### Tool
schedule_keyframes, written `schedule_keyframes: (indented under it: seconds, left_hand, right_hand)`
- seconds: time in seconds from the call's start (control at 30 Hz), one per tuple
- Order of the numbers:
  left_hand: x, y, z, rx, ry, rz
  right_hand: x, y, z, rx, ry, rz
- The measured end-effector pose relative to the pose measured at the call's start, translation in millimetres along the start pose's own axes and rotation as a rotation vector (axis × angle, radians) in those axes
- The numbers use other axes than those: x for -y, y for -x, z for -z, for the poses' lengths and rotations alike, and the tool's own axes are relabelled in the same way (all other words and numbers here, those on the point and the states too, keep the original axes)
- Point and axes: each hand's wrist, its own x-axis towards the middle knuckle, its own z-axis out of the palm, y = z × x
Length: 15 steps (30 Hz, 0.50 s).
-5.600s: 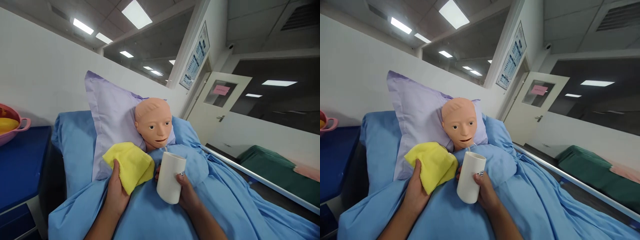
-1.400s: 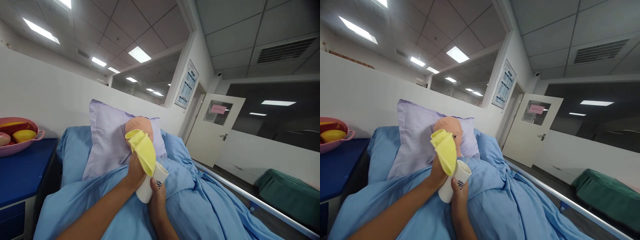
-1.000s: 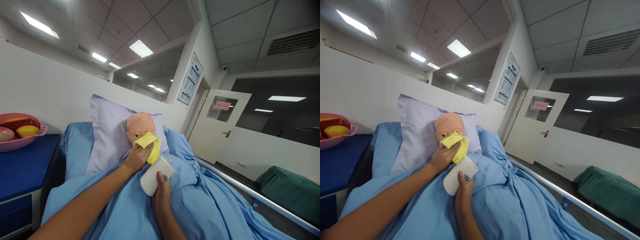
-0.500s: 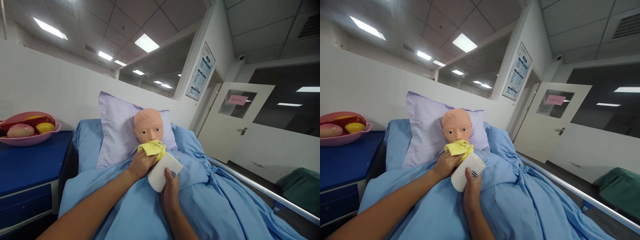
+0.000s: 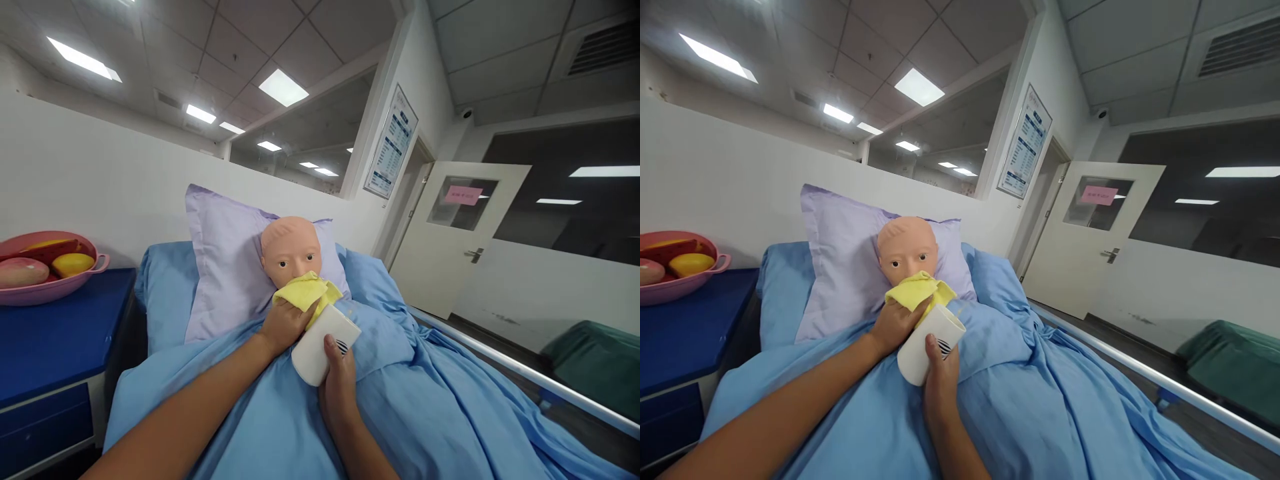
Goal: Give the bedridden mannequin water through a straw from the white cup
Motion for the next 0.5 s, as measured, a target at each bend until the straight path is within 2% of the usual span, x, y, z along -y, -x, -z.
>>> schedule_keyframes:
  seconds: [0.23, 0.5]
  left_hand:
    - [-13.2, 7.0, 8.9, -0.036, -0.037, -0.032]
    - [-7.4, 24.9, 7.7, -0.099, -0.032, -0.067]
  right_hand:
    - [8.9, 7.1, -6.5, -0.035, 0.014, 0.004]
    - [10.1, 8.3, -8.1, 0.007, 0.042, -0.003]
